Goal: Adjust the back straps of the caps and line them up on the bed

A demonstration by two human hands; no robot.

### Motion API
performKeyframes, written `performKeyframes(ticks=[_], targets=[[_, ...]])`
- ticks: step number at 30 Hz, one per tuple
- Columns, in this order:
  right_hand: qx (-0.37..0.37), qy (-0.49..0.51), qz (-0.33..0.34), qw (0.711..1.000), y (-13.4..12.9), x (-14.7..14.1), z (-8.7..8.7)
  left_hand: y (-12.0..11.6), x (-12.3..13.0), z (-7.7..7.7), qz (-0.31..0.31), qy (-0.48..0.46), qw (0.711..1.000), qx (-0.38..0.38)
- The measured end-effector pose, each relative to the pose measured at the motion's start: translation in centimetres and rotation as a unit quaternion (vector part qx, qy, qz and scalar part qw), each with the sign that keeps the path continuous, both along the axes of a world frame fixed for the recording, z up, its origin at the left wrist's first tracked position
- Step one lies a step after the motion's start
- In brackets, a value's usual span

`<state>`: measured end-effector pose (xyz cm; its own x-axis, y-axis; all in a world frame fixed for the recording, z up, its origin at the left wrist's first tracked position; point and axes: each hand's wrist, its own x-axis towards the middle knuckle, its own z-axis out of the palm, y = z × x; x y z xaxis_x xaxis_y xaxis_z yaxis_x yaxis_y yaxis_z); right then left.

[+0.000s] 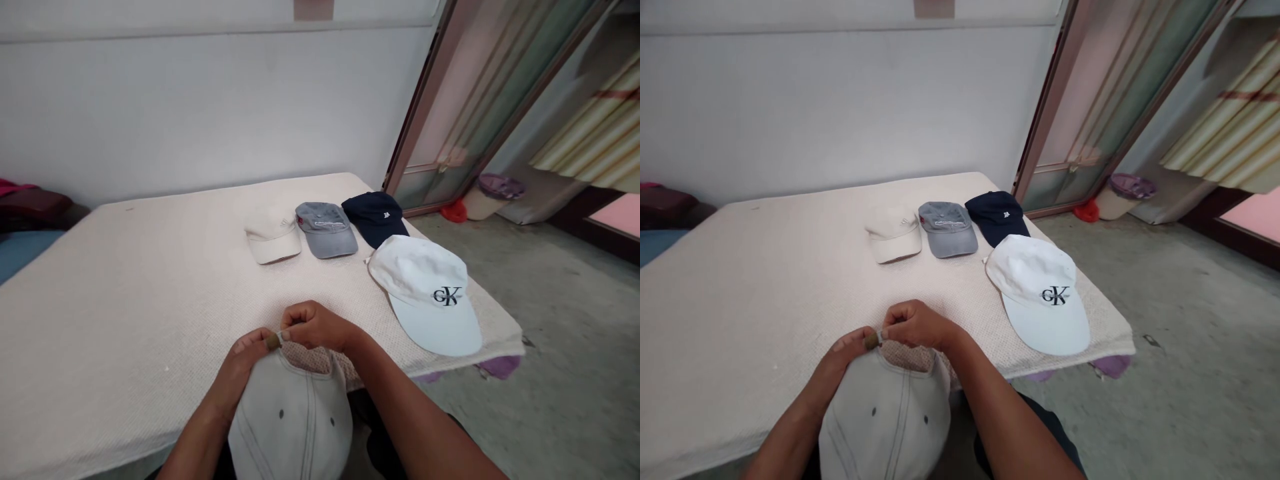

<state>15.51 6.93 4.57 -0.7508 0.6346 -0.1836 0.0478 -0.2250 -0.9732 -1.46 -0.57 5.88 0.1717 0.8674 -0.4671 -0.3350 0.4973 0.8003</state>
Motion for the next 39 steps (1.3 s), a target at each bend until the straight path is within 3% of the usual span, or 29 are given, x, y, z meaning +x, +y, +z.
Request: performKeyframes(ticks=[3,7,13,18,23,29,39], targets=[[-0.009,0.005,-0.010,1.000,0.0,-0.1,-0.2,0.1,0.0,-0.5,-0.002,0.015,1.000,0.006],[-0.059,0.030,0.026,0.997,-0.1,-0.1,-0.5,0.1,-0.1,-1.0,0.002,0.029,0.999,0.031],[-0.088,0.058,0.002,0.994,-0.4,-0.1,-0.4,0.0,-0.3,-1.3,-0.007,0.032,0.999,0.024],[-0.093,0.049,-0.003,0.994,-0.4,0.0,-0.2,0.2,-0.1,-1.4,-0.008,-0.016,1.000,0.010],[-0.112,0.086,0.013,0.990,-0.2,0.3,-0.4,0.2,0.1,-1.0,0.000,-0.069,0.998,-0.002],[-0.125,0.091,0.023,0.988,-0.1,0.6,-0.5,0.2,0.2,-0.7,-0.003,-0.060,0.998,-0.006],[-0.144,0.135,0.045,0.979,-0.4,0.4,-0.1,0.3,1.3,1.4,-0.021,-0.066,0.998,0.007]])
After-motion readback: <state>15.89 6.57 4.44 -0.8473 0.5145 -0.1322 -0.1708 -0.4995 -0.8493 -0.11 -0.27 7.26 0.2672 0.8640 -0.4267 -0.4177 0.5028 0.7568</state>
